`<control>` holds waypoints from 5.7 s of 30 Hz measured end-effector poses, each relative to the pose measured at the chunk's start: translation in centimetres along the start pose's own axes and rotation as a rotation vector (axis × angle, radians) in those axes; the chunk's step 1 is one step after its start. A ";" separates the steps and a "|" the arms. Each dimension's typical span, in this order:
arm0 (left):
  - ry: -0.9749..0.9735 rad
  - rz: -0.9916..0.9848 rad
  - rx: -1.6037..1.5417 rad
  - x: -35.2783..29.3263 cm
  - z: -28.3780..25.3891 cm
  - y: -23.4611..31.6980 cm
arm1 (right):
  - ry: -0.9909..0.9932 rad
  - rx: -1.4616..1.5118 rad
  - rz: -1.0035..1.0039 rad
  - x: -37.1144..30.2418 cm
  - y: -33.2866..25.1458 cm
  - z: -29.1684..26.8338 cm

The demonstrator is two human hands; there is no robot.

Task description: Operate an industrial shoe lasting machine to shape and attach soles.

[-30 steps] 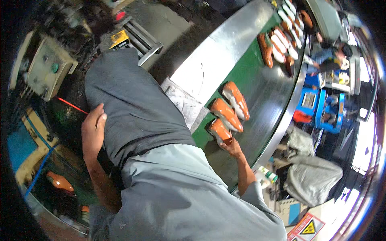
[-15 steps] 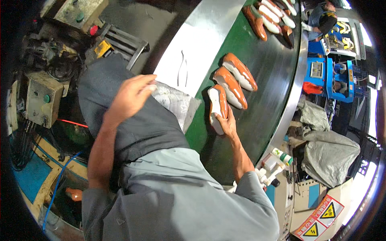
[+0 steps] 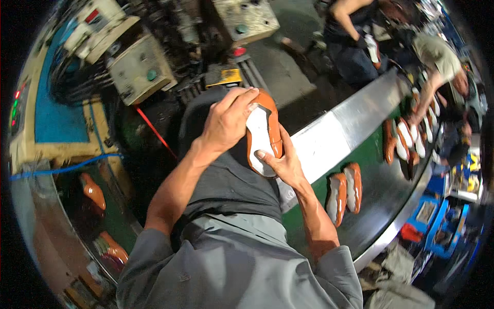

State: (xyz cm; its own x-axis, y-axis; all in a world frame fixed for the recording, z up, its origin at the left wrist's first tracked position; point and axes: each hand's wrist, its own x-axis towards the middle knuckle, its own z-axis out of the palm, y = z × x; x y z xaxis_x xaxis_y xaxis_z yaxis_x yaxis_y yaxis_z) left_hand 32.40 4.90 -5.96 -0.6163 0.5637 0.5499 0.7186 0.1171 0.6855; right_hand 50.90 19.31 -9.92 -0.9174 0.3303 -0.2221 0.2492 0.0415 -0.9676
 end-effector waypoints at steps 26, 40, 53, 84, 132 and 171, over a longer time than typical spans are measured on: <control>-0.312 -0.182 0.202 -2.9 -13.0 -1.0 | -0.263 -0.235 -0.078 3.0 -3.8 6.5; -0.121 -0.416 -0.263 -6.3 -9.4 5.2 | -0.025 -0.349 -0.788 4.7 3.1 8.4; 0.068 -0.752 -0.713 -6.7 -2.9 -0.7 | -0.353 0.344 0.040 3.9 -0.7 3.6; -0.389 -0.462 -0.440 -5.7 -4.0 -10.6 | -0.466 -0.990 -0.691 0.5 -1.7 0.8; 0.400 -0.908 -1.317 -5.3 -18.8 -4.2 | 0.029 -1.026 -0.888 37.9 -22.4 16.7; 0.357 -1.001 -1.377 2.9 -15.3 -14.9 | 0.234 -0.994 -1.325 54.9 -23.9 20.8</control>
State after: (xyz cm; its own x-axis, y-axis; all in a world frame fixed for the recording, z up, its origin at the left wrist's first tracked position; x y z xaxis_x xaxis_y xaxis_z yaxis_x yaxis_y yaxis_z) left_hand 14.97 -7.72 -7.32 -0.7856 0.4988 -0.3661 -0.6136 -0.5517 0.5650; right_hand -11.89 16.84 -1.52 -0.6007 -0.2992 0.7414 -0.4375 0.8992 0.0083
